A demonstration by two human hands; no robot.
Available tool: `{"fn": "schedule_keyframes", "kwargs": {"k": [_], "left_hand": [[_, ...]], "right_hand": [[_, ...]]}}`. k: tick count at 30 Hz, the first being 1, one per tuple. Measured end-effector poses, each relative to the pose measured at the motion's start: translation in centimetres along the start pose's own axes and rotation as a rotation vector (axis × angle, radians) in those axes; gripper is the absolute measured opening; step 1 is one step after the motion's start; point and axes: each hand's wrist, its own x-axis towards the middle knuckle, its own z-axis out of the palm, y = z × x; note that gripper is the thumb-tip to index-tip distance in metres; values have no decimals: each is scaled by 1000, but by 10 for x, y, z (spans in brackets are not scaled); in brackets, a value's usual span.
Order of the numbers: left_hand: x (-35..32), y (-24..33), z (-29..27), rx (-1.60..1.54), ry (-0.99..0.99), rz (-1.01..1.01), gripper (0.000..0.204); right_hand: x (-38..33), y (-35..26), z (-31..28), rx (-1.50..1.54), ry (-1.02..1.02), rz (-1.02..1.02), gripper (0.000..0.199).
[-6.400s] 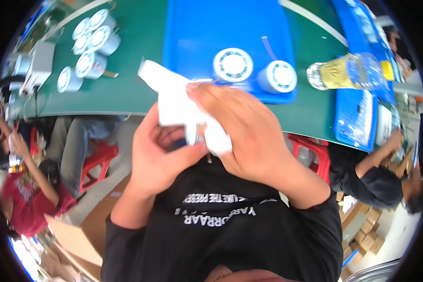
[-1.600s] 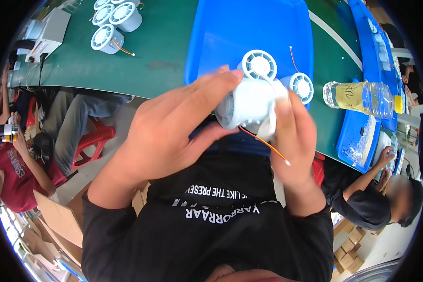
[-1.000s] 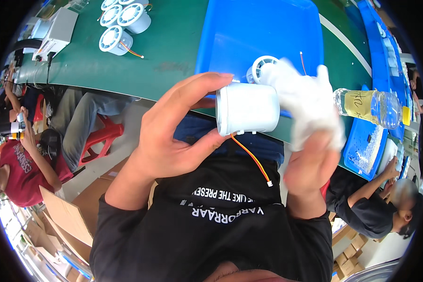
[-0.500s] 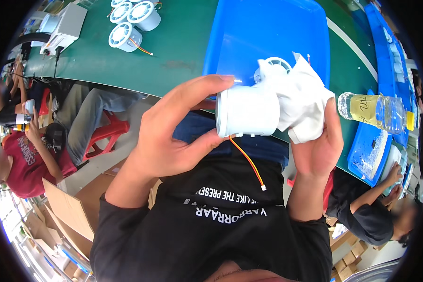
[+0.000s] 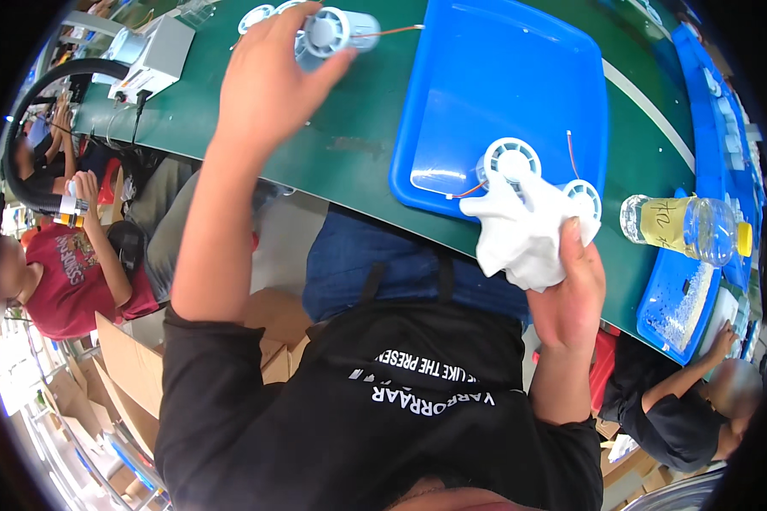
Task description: Clean small electronic components with a damp cloth and organize them in a tray.
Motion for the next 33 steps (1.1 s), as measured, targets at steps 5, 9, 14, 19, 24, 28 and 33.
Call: {"fn": "schedule_keyframes", "kwargs": {"k": [5,9,14,19,24,28,33], "left_hand": [[33,-43,29,278,-144,7,52],[35,15,27,78,-74,78,55],[3,115,15,-496,-492,355,57],[-19,119,19,-557,-513,391,55],[-45,124,1,-1595,-642,-436,57],[-65,129,-12,-1762,-616,-551,66],[-83,127,-13,-1707,-510,-609,67]], "right_hand": [[-7,-3,-17,32,-88,86,54],[-15,-1,-26,45,-80,181,54],[-19,2,-25,54,-158,271,54],[-19,-6,-21,111,-159,218,55],[-6,-23,-33,299,73,1,61],[11,-36,-17,229,74,-283,62],[3,-8,14,-781,-2,-837,51]]}}
